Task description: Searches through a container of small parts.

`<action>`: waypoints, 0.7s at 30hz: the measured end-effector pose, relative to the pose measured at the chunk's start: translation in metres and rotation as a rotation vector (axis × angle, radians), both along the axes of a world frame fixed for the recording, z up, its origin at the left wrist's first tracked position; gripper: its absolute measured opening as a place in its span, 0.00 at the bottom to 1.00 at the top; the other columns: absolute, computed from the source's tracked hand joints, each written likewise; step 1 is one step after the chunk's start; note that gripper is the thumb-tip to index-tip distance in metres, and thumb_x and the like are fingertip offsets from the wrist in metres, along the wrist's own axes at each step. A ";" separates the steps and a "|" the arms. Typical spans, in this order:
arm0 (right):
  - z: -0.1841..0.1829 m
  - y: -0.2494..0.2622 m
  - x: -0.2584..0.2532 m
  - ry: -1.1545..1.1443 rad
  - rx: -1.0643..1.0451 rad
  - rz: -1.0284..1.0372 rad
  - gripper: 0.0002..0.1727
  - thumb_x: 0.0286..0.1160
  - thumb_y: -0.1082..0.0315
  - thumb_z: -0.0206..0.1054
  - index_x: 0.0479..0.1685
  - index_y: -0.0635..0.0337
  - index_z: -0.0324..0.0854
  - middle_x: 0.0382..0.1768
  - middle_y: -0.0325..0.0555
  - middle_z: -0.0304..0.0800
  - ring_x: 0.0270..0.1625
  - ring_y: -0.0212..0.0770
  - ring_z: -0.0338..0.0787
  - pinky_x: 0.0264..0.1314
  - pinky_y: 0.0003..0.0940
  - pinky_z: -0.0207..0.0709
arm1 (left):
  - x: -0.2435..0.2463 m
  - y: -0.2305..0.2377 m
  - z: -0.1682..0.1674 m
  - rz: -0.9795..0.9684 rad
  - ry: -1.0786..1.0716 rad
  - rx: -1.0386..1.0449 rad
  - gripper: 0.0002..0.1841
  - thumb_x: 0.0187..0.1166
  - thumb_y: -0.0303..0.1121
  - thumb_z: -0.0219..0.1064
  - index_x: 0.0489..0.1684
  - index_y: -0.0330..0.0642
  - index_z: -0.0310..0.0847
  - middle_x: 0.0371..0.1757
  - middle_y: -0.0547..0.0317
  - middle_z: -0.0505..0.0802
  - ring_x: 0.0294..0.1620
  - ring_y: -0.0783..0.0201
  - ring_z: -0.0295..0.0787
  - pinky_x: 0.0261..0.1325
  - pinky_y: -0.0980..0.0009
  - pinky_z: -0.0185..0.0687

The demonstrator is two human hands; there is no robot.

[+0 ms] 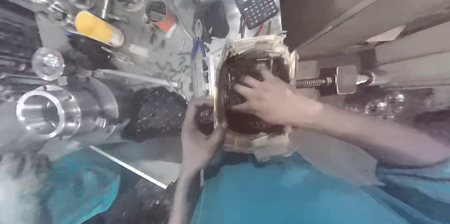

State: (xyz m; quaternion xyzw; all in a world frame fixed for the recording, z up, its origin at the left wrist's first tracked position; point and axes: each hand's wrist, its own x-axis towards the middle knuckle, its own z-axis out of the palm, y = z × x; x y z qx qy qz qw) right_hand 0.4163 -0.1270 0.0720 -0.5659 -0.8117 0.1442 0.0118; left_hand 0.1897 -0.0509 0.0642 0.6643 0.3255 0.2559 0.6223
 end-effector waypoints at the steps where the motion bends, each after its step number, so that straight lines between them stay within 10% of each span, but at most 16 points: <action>1: 0.002 0.001 0.003 0.002 -0.015 0.016 0.24 0.77 0.71 0.65 0.65 0.29 0.88 0.70 0.54 0.83 0.74 0.67 0.79 0.73 0.79 0.62 | -0.002 0.000 0.000 0.004 0.011 -0.023 0.26 0.64 0.31 0.76 0.65 0.48 0.78 0.62 0.66 0.87 0.50 0.71 0.89 0.46 0.75 0.92; 5: 0.016 0.000 0.013 -0.012 -0.077 0.055 0.24 0.58 0.58 0.75 0.60 0.30 0.90 0.68 0.53 0.83 0.75 0.68 0.77 0.74 0.79 0.61 | -0.006 -0.004 -0.002 0.061 0.057 -0.075 0.25 0.65 0.41 0.80 0.61 0.49 0.80 0.50 0.69 0.89 0.42 0.74 0.89 0.38 0.78 0.89; 14: 0.038 -0.028 0.051 -0.056 -0.022 -0.069 0.16 0.69 0.55 0.62 0.39 0.50 0.93 0.71 0.56 0.84 0.77 0.70 0.76 0.69 0.76 0.67 | -0.006 -0.011 -0.014 0.066 0.103 -0.187 0.32 0.62 0.63 0.79 0.58 0.52 0.80 0.45 0.69 0.90 0.38 0.74 0.88 0.34 0.77 0.87; 21: 0.024 -0.018 0.014 0.180 0.098 -0.038 0.15 0.74 0.61 0.62 0.51 0.51 0.91 0.60 0.47 0.91 0.71 0.60 0.82 0.71 0.66 0.72 | -0.003 -0.013 -0.017 0.065 0.069 -0.124 0.31 0.64 0.66 0.75 0.56 0.54 0.80 0.43 0.76 0.88 0.37 0.79 0.86 0.35 0.81 0.84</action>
